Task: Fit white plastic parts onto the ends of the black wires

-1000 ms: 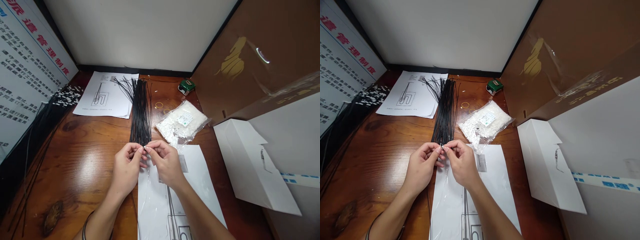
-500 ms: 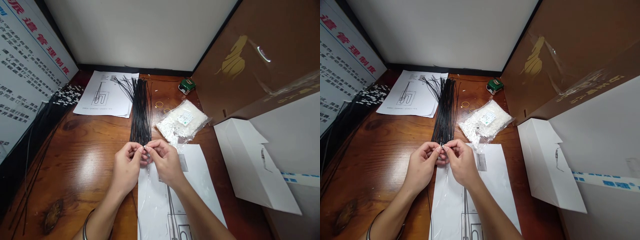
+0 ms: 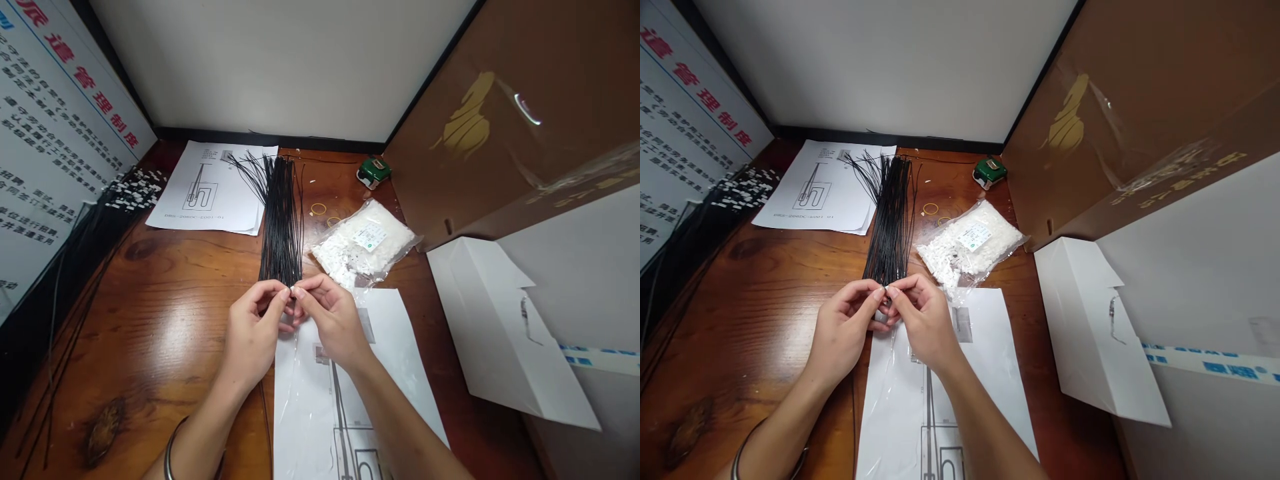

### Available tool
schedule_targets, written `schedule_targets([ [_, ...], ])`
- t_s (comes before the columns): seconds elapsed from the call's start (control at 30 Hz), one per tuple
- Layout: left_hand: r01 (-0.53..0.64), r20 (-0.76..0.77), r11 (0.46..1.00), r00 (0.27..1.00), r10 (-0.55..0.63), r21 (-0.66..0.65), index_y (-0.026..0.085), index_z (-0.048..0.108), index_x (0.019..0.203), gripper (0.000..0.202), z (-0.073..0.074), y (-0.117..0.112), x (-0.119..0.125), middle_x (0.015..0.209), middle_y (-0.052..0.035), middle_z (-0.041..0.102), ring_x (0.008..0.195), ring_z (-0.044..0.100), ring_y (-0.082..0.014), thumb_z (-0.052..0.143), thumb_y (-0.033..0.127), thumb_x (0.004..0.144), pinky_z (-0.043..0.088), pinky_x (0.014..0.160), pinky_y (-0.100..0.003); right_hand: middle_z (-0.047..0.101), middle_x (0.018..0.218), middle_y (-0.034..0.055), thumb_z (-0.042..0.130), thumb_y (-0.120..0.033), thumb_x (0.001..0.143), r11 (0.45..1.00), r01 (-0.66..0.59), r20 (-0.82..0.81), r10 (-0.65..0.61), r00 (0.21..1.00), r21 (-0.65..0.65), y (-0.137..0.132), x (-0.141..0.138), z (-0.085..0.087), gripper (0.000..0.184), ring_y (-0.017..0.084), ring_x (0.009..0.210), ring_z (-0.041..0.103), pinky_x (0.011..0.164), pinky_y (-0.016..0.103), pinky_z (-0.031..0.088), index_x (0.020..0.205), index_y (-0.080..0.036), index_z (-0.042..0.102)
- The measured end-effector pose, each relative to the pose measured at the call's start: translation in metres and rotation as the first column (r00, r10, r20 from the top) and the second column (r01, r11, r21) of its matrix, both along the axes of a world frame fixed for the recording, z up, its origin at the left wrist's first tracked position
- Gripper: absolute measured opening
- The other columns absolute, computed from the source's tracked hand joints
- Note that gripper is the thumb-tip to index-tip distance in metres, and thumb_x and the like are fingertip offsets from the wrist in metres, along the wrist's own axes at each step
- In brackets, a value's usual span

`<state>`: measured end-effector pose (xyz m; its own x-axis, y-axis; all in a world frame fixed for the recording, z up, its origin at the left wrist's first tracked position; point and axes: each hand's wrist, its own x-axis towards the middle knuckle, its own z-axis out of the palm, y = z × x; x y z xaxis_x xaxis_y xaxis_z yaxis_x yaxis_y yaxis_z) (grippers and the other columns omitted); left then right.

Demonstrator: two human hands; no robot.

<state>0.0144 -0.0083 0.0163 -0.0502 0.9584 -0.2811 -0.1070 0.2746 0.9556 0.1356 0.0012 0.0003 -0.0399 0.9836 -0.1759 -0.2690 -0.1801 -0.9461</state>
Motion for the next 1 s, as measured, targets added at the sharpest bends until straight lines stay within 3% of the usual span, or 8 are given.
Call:
schedule_targets([
  [0.63, 0.003, -0.047, 1.000, 0.999, -0.003, -0.005, 0.014, 0.063, 0.081, 0.018, -0.0051, -0.0009, -0.0009, 0.072, -0.0009, 0.066, 0.062, 0.064, -0.0118, 0.065, 0.032, 0.083, 0.058, 0.054, -0.021, 0.066, 0.065, 0.0004, 0.074, -0.041, 0.074, 0.998, 0.065, 0.112, -0.065, 0.992, 0.000, -0.0036, -0.0051, -0.0063, 0.026, 0.012, 0.053, 0.061, 0.051, 0.025, 0.054, 0.075, -0.018, 0.062],
  [1.0, -0.019, -0.007, 1.000, 1.000, 0.019, -0.013, 0.014, 0.063, 0.084, 0.023, -0.0046, -0.0011, -0.0006, 0.071, -0.0006, 0.065, 0.063, 0.063, -0.0123, 0.066, 0.036, 0.082, 0.059, 0.051, -0.022, 0.064, 0.060, -0.0019, 0.075, -0.035, 0.074, 0.996, 0.085, 0.060, -0.085, 0.995, 0.005, -0.0024, -0.0042, -0.0052, 0.021, 0.010, 0.050, 0.058, 0.049, 0.022, 0.051, 0.074, -0.017, 0.063],
])
